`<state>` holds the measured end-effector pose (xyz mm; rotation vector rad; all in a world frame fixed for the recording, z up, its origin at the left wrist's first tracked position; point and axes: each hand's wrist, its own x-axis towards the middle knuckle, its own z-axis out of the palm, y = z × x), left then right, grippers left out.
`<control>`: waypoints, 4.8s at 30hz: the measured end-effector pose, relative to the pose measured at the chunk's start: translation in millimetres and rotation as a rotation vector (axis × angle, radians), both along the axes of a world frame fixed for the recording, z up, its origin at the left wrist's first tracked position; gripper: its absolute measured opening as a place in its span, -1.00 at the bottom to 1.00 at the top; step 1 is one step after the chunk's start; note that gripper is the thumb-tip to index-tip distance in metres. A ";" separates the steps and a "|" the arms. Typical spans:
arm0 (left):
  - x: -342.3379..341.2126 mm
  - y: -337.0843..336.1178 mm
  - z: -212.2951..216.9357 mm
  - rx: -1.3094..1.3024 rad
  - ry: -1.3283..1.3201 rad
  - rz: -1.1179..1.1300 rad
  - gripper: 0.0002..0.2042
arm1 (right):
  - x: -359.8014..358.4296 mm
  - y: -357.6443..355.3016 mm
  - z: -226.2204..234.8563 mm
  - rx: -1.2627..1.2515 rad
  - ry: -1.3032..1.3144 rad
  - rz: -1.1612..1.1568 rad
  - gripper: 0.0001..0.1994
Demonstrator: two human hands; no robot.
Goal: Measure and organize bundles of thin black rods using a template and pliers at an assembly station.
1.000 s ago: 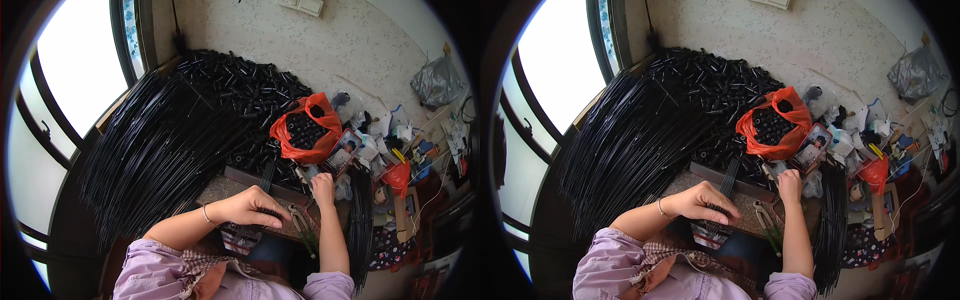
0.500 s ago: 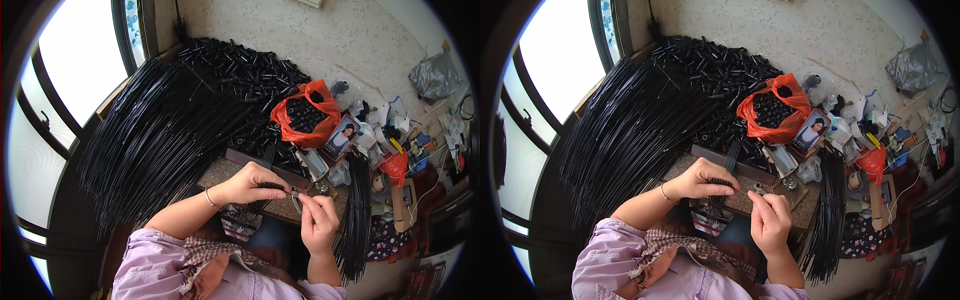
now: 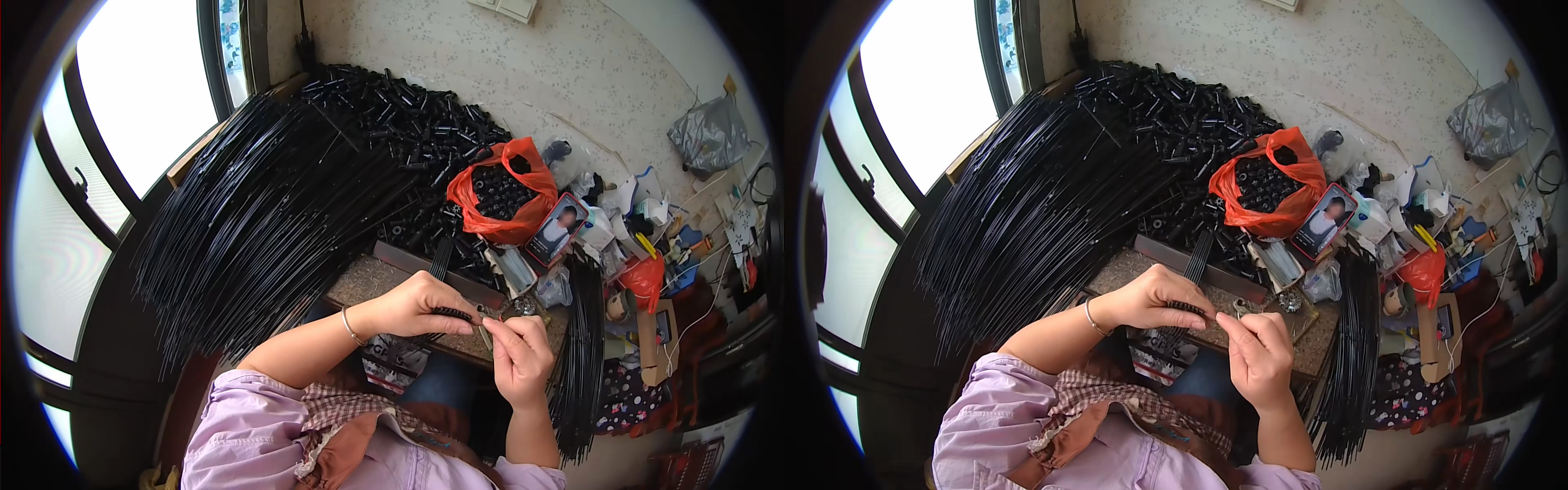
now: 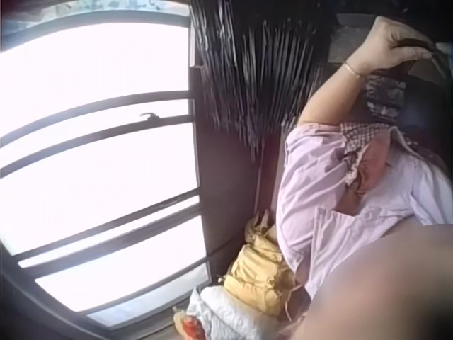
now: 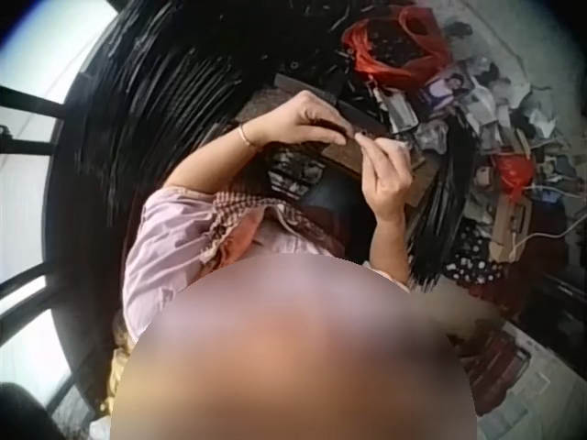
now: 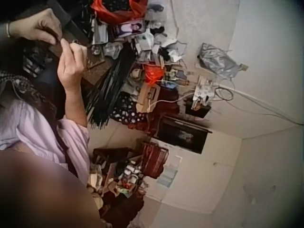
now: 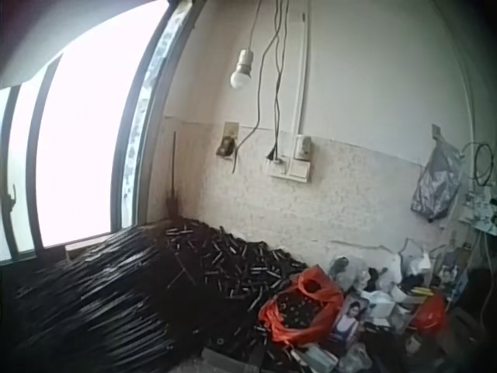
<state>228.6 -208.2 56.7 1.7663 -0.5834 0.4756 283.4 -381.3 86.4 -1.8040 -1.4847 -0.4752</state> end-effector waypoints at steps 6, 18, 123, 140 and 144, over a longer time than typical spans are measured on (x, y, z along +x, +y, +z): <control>-1.4 -6.9 -4.4 0.104 -0.022 -0.076 -0.82 | 4.8 0.6 5.8 -0.038 0.017 0.211 -0.79; -6.3 -9.7 -79.2 0.770 0.460 0.401 -0.43 | 7.1 24.0 7.7 -0.101 0.081 0.188 -0.77; 30.4 63.1 -120.5 0.996 0.264 0.225 -0.24 | 168.6 109.6 -119.0 -0.412 0.100 0.004 -0.84; 15.7 54.3 -108.2 0.943 0.245 0.204 -0.31 | 152.7 103.8 -102.7 -0.459 0.180 -0.079 -0.87; 7.1 51.1 -100.2 0.919 0.285 0.186 -0.28 | 140.9 105.7 -98.0 -0.463 0.182 -0.097 -0.88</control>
